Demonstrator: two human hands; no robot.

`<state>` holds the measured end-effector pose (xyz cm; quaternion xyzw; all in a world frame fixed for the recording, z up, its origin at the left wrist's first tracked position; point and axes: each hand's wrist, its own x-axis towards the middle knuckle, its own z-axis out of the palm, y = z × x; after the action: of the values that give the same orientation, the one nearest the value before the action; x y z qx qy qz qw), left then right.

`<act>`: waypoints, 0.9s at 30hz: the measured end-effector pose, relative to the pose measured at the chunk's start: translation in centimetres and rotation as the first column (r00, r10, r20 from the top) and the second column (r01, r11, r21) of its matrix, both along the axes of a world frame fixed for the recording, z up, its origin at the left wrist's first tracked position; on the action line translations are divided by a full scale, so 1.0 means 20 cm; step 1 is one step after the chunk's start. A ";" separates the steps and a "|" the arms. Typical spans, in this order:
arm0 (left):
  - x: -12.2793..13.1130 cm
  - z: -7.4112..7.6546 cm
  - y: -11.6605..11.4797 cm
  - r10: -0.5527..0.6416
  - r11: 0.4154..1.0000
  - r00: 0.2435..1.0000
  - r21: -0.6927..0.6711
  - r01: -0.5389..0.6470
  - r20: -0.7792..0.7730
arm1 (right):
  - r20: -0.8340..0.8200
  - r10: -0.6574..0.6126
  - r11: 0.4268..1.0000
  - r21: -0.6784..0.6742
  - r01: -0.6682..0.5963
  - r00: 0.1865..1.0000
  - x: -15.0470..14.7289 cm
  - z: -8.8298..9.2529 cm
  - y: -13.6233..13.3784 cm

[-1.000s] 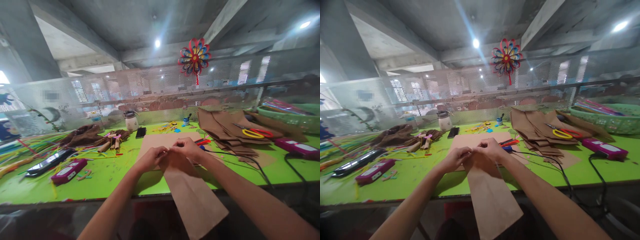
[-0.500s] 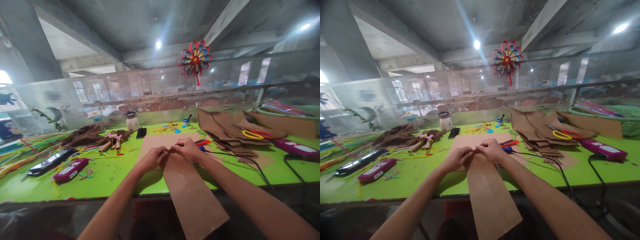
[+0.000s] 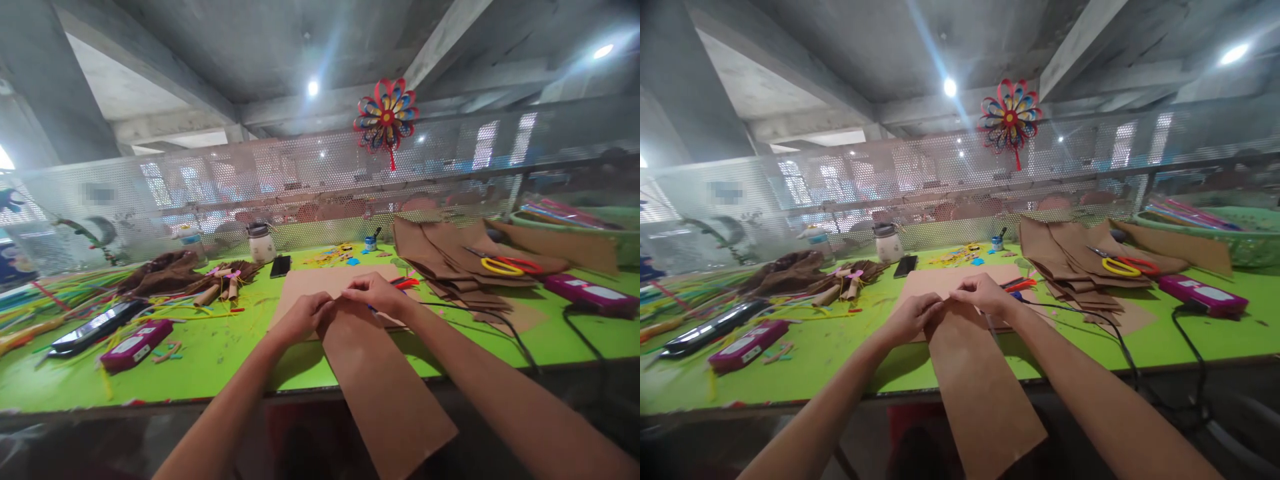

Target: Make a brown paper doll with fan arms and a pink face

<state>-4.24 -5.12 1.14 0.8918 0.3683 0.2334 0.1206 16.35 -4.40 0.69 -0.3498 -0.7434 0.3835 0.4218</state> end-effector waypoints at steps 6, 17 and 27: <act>0.00 0.01 0.00 -0.033 0.999 0.999 -0.037 0.034 0.032 | -0.010 -0.123 0.991 0.059 0.123 0.992 -0.02 0.00 0.00; -0.02 0.00 0.01 0.002 0.994 0.999 -0.112 0.004 0.052 | 0.035 -0.124 0.989 0.088 0.121 0.992 0.02 -0.01 0.04; -0.05 0.05 0.02 -0.085 0.953 0.985 -0.276 0.126 0.153 | -0.057 0.000 0.999 -0.055 -0.003 0.998 0.05 0.00 0.04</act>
<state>-5.23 -4.74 2.12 0.8651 0.3405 0.2329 0.2853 17.32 -3.67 0.72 -0.3494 -0.7207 0.4139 0.4327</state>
